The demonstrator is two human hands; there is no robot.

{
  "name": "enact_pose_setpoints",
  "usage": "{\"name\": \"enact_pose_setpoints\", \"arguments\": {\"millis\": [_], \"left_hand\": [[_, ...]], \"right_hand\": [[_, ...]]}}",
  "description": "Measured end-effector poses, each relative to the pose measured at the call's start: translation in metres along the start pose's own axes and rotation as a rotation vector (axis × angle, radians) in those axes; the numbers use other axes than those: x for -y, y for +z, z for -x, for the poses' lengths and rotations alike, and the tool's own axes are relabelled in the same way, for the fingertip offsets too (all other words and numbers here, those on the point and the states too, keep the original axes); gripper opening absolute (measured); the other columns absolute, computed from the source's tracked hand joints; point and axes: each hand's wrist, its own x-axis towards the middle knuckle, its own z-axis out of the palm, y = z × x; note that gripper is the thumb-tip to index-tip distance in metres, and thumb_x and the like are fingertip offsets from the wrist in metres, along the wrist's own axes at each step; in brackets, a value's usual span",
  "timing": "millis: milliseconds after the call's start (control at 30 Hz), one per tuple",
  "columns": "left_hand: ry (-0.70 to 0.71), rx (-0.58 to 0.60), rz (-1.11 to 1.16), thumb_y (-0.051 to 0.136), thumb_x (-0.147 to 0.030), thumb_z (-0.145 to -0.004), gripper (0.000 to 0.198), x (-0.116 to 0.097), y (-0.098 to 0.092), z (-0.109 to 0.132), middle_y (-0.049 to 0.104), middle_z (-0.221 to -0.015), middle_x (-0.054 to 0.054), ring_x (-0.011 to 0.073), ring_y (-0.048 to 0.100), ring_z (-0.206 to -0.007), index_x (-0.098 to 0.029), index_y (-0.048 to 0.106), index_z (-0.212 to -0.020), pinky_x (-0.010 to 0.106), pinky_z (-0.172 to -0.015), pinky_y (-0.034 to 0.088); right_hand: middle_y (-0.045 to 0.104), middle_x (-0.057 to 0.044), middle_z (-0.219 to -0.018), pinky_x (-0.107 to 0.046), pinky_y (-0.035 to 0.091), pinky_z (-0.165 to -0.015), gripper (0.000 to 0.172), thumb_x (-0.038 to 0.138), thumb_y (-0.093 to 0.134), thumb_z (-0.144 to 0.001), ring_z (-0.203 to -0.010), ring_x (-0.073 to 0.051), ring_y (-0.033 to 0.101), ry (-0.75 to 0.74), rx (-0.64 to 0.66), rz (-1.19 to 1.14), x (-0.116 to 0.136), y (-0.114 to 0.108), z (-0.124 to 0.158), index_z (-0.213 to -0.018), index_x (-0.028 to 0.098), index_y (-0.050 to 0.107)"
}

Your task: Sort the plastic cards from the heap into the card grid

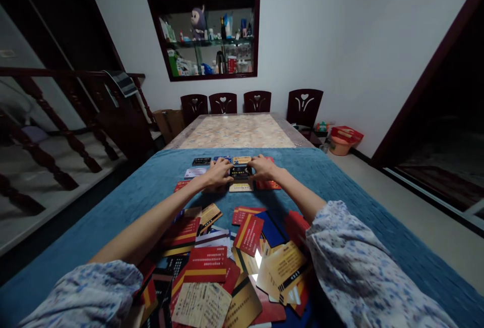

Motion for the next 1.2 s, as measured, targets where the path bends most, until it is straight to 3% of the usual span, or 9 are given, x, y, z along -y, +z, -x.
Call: {"name": "enact_pose_setpoints", "arguments": {"millis": [367,833,1200], "left_hand": [[-0.053,0.025,-0.005,0.056,-0.025,-0.079,0.036,0.003,0.020,-0.031,0.058,-0.129,0.017,0.0361,0.040,-0.125,-0.016,0.062,-0.114,0.059,-0.098,0.038],[-0.075,0.081,-0.019,0.054,-0.016,-0.077,0.038,0.004,0.024,-0.040,0.056,-0.132,0.019,0.0373,0.039,-0.130,-0.015,0.064,-0.114,0.066,-0.103,0.033],[-0.077,0.124,-0.061,0.059,-0.019,-0.076,0.043,0.003,0.025,-0.044,0.052,-0.136,0.022,0.0391,0.035,-0.134,-0.012,0.062,-0.118,0.066,-0.107,0.028]], "right_hand": [[0.065,-0.014,-0.119,-0.032,0.043,-0.085,0.041,0.039,0.067,-0.081,-0.108,-0.030,0.057,0.045,0.076,0.039,-0.008,0.013,-0.023,-0.116,0.019,0.069],[0.064,-0.014,-0.124,-0.036,0.049,-0.080,0.046,0.040,0.062,-0.080,-0.117,-0.034,0.054,0.094,0.156,0.074,-0.005,0.011,-0.033,-0.122,0.023,0.067],[0.062,-0.017,-0.125,-0.039,0.051,-0.084,0.046,0.028,0.059,-0.077,-0.118,-0.035,0.053,0.111,0.203,0.079,0.003,0.008,-0.037,-0.122,0.017,0.066]]}}
